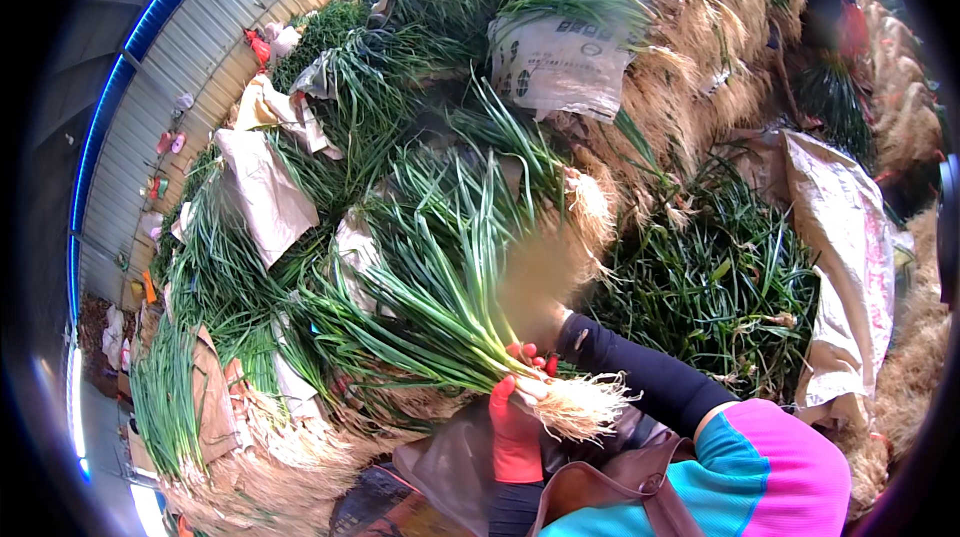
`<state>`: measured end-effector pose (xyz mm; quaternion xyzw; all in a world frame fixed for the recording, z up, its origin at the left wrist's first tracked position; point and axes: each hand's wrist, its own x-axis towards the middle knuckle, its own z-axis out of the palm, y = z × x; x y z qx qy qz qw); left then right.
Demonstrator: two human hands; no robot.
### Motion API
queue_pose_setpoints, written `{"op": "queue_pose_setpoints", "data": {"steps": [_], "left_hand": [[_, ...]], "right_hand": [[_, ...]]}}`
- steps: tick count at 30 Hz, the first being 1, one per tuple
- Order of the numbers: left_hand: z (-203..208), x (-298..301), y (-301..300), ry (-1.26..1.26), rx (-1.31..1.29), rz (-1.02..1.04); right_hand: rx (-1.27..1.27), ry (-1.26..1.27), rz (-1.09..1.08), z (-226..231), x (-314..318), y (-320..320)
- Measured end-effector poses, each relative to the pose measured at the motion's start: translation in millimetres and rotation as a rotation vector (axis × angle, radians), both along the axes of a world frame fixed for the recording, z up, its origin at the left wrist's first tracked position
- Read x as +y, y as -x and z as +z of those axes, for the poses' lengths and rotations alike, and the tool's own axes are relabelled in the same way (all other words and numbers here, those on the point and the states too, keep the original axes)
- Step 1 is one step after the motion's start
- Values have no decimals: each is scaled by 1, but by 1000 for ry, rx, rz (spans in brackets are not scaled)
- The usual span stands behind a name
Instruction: The person cleans produce by hand, stripping away brown leaves and debris from the root ends and stalks, then placing the cleaned produce into a large sack.
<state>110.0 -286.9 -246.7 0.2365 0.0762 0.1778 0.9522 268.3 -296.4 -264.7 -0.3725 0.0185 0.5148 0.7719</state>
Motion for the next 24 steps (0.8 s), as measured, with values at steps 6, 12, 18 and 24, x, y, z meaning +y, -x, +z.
{"op": "queue_pose_setpoints", "data": {"steps": [6,12,18,24], "left_hand": [[-3,6,5,59,-22,-5],[6,3,11,104,-103,-13],[7,5,15,164,-212,-2],[10,-1,12,118,-107,-11]], "right_hand": [[-152,-258,255,10,-46,26],[-1050,-133,385,6,-44,16],[-1392,187,356,23,-36,14],[-1201,292,-75,-34,15,-43]]}}
